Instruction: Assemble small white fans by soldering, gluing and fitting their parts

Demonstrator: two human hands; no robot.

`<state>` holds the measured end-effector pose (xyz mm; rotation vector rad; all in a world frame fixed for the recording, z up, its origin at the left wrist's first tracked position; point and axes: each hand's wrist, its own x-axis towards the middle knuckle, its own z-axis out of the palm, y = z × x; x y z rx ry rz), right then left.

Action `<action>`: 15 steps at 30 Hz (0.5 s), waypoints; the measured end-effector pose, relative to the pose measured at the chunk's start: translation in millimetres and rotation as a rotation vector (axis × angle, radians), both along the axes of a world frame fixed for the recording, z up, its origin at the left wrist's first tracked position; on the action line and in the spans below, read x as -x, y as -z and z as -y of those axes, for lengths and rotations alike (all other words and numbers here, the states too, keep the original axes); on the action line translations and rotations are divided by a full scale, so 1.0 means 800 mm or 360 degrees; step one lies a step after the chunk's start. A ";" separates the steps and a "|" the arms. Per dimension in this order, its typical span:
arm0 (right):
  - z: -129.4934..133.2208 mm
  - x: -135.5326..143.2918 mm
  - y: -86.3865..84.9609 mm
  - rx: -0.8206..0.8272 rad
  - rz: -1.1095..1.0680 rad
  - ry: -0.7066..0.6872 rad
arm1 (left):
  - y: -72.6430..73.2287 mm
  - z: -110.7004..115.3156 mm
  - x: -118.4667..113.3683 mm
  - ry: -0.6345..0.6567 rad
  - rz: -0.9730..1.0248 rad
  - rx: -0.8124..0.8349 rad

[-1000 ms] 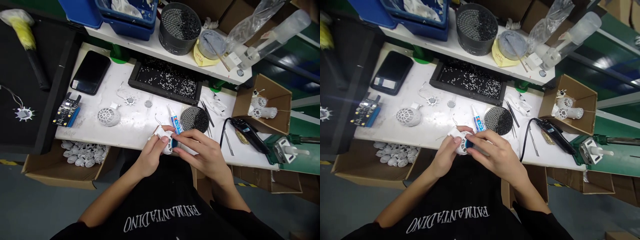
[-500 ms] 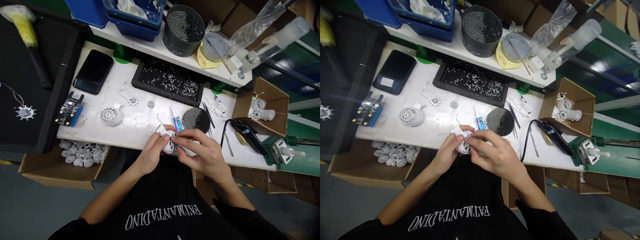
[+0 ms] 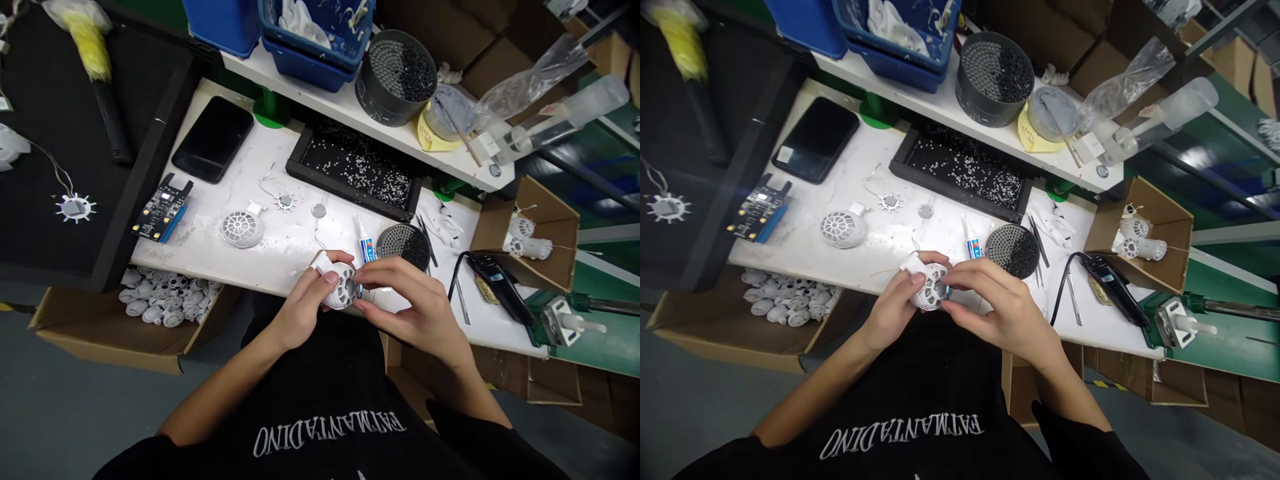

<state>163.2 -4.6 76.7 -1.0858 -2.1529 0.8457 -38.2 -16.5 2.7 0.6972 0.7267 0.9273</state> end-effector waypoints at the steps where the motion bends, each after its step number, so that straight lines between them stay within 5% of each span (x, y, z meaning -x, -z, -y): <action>1: 0.001 0.001 0.002 -0.0019 -0.0017 0.0018 | 0.001 0.000 0.000 -0.0023 0.0029 -0.0008; 7: 0.002 0.003 0.024 -0.0238 -0.0202 0.0402 | 0.005 -0.005 0.009 -0.0108 0.0290 0.0006; 15: 0.000 0.019 0.080 -0.0450 0.0541 0.0568 | 0.000 -0.010 0.017 -0.0059 0.0404 0.0150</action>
